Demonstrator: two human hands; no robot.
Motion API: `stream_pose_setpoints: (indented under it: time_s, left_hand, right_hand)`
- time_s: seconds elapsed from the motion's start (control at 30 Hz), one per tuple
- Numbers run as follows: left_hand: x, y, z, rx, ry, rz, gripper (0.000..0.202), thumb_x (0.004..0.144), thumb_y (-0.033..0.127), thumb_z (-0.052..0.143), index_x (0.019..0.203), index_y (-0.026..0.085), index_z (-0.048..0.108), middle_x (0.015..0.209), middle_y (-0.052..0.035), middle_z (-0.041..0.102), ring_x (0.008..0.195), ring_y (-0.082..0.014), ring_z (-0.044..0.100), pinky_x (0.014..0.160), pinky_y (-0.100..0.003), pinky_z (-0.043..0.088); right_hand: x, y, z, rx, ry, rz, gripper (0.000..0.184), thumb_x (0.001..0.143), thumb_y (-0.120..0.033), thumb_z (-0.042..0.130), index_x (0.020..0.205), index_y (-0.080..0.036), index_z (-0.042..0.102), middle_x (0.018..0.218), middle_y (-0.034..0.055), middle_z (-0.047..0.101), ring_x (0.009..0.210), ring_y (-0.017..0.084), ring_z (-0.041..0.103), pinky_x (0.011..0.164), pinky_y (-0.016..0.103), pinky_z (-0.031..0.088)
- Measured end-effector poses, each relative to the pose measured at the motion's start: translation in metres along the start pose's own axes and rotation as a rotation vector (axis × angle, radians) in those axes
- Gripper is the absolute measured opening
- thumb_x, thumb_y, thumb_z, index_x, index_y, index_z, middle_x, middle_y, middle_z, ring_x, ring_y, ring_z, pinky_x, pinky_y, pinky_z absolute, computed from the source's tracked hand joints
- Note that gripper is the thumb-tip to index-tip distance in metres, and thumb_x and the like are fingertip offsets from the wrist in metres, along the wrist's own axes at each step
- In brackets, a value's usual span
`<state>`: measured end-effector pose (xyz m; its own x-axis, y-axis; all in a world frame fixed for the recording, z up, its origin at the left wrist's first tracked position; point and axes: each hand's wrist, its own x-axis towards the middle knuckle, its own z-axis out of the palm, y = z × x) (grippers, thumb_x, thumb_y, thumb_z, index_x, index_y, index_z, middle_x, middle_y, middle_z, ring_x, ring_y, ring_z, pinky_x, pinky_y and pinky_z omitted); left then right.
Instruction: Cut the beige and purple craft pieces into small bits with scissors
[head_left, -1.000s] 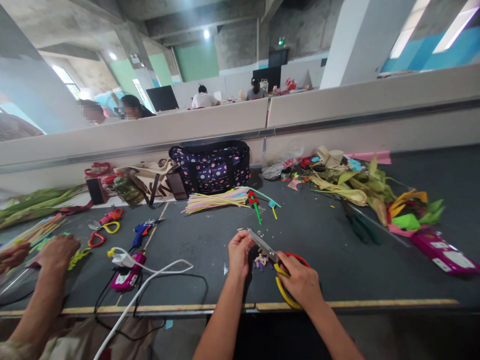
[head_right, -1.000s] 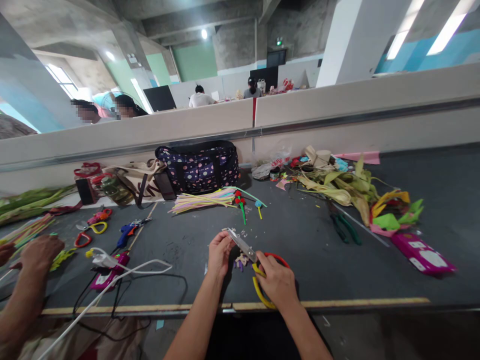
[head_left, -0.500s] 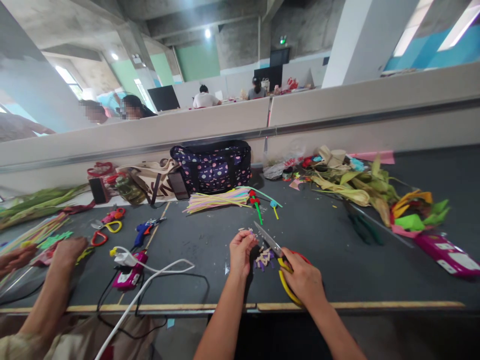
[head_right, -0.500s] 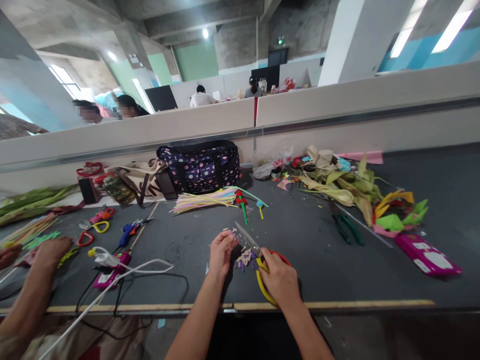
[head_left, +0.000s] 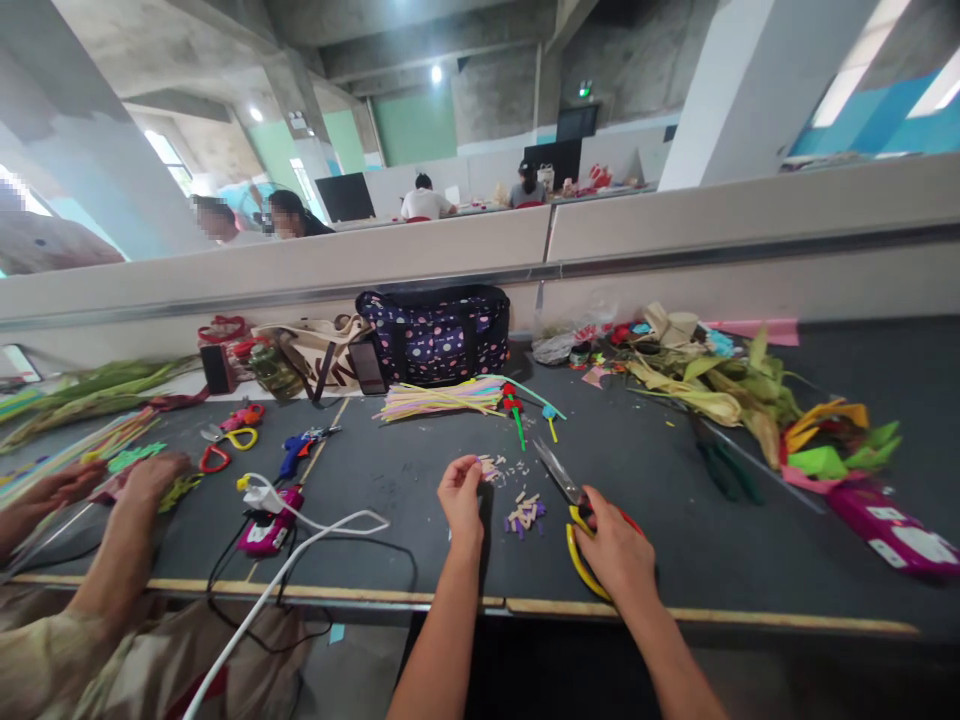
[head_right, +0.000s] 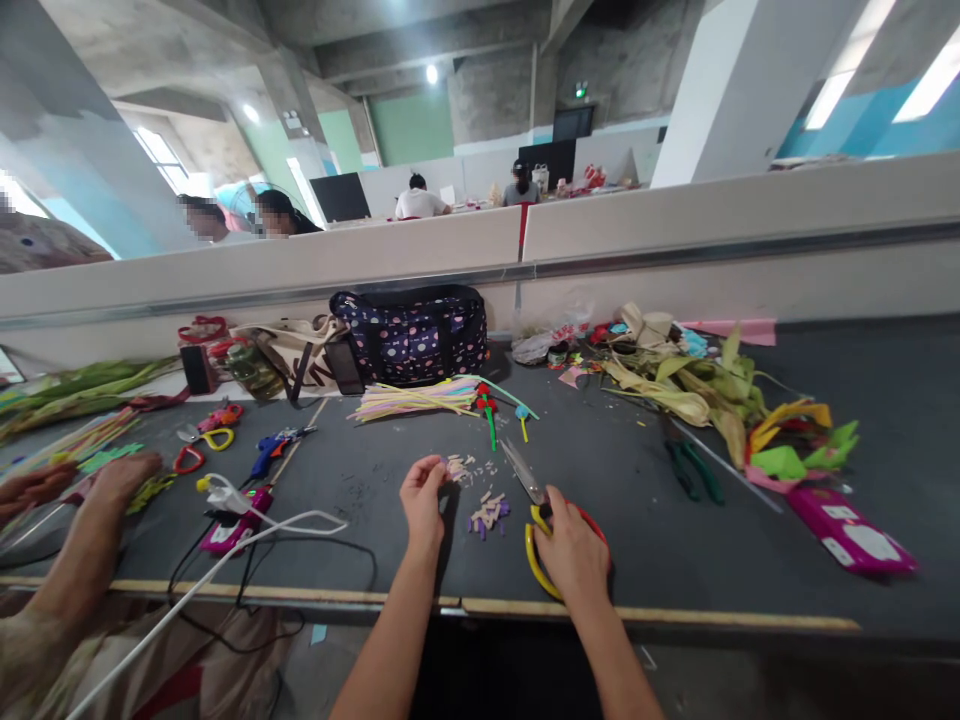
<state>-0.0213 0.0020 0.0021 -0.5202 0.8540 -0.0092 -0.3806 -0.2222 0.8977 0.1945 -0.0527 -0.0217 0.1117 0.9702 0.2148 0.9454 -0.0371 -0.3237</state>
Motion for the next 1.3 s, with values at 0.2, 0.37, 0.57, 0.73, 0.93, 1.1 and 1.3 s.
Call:
stream_pose_setpoints:
  time_s: [0.2, 0.37, 0.57, 0.73, 0.93, 1.1, 1.3]
  left_hand:
    - [0.019, 0.002, -0.021, 0.289, -0.027, 0.054, 0.014, 0.060, 0.023, 0.073, 0.072, 0.016, 0.072, 0.064, -0.0009, 0.065, 0.056, -0.0112, 0.052, 0.055, -0.021, 0.039]
    - [0.029, 0.005, -0.027, 0.747, -0.246, 0.234, 0.012, 0.064, 0.016, 0.065, 0.072, 0.022, 0.073, 0.071, -0.0033, 0.069, 0.063, -0.0161, 0.058, 0.066, -0.028, 0.044]
    - [0.023, 0.014, -0.025, 1.069, -0.466, 0.564, 0.025, 0.078, 0.012, 0.056, 0.093, 0.024, 0.071, 0.099, -0.0069, 0.065, 0.092, -0.0210, 0.057, 0.083, -0.034, 0.044]
    - [0.024, 0.013, -0.031, 1.214, -0.598, 0.658, 0.028, 0.081, 0.014, 0.056, 0.102, 0.026, 0.069, 0.114, -0.0084, 0.060, 0.106, -0.0242, 0.052, 0.093, -0.038, 0.042]
    - [0.025, 0.007, -0.038, 1.153, -0.479, 0.614, 0.030, 0.082, 0.015, 0.056, 0.109, 0.023, 0.065, 0.124, -0.0094, 0.055, 0.113, -0.0225, 0.051, 0.098, -0.038, 0.040]
    - [0.022, 0.008, -0.039, 1.120, -0.482, 0.638, 0.018, 0.082, 0.016, 0.056, 0.089, 0.023, 0.071, 0.116, -0.0073, 0.060, 0.111, -0.0215, 0.051, 0.099, -0.039, 0.040]
    - [0.023, 0.008, -0.037, 1.151, -0.576, 0.714, 0.029, 0.075, 0.011, 0.059, 0.098, 0.025, 0.072, 0.127, -0.0074, 0.056, 0.119, -0.0260, 0.044, 0.101, -0.044, 0.037]
  right_hand:
    - [0.008, 0.014, 0.000, 0.091, -0.122, -0.020, 0.046, 0.082, -0.040, 0.051, 0.126, -0.028, 0.049, 0.088, -0.0003, 0.067, 0.074, 0.015, 0.064, 0.059, 0.025, 0.039]
    - [0.008, 0.014, -0.001, 0.132, -0.143, -0.037, 0.043, 0.083, -0.040, 0.050, 0.123, -0.025, 0.052, 0.090, 0.0002, 0.066, 0.076, 0.016, 0.063, 0.062, 0.025, 0.040]
    - [0.006, 0.011, -0.004, 0.101, -0.105, -0.049, 0.042, 0.082, -0.040, 0.051, 0.122, -0.026, 0.053, 0.091, 0.0002, 0.066, 0.075, 0.015, 0.063, 0.060, 0.025, 0.039]
    - [0.005, 0.012, -0.002, 0.110, -0.094, -0.061, 0.042, 0.082, -0.040, 0.052, 0.122, -0.026, 0.053, 0.090, 0.0003, 0.066, 0.076, 0.015, 0.063, 0.061, 0.025, 0.039]
    - [0.004, 0.010, -0.004, 0.114, -0.104, -0.042, 0.042, 0.083, -0.040, 0.051, 0.123, -0.027, 0.052, 0.091, 0.0001, 0.065, 0.078, 0.015, 0.063, 0.062, 0.025, 0.038]
    - [0.002, 0.010, -0.005, 0.103, -0.112, -0.053, 0.042, 0.084, -0.040, 0.050, 0.123, -0.027, 0.051, 0.094, 0.0004, 0.065, 0.078, 0.016, 0.063, 0.062, 0.025, 0.039]
    - [0.002, 0.009, -0.006, 0.114, -0.119, -0.049, 0.043, 0.084, -0.040, 0.050, 0.125, -0.025, 0.050, 0.097, 0.0013, 0.065, 0.084, 0.017, 0.063, 0.066, 0.027, 0.040]
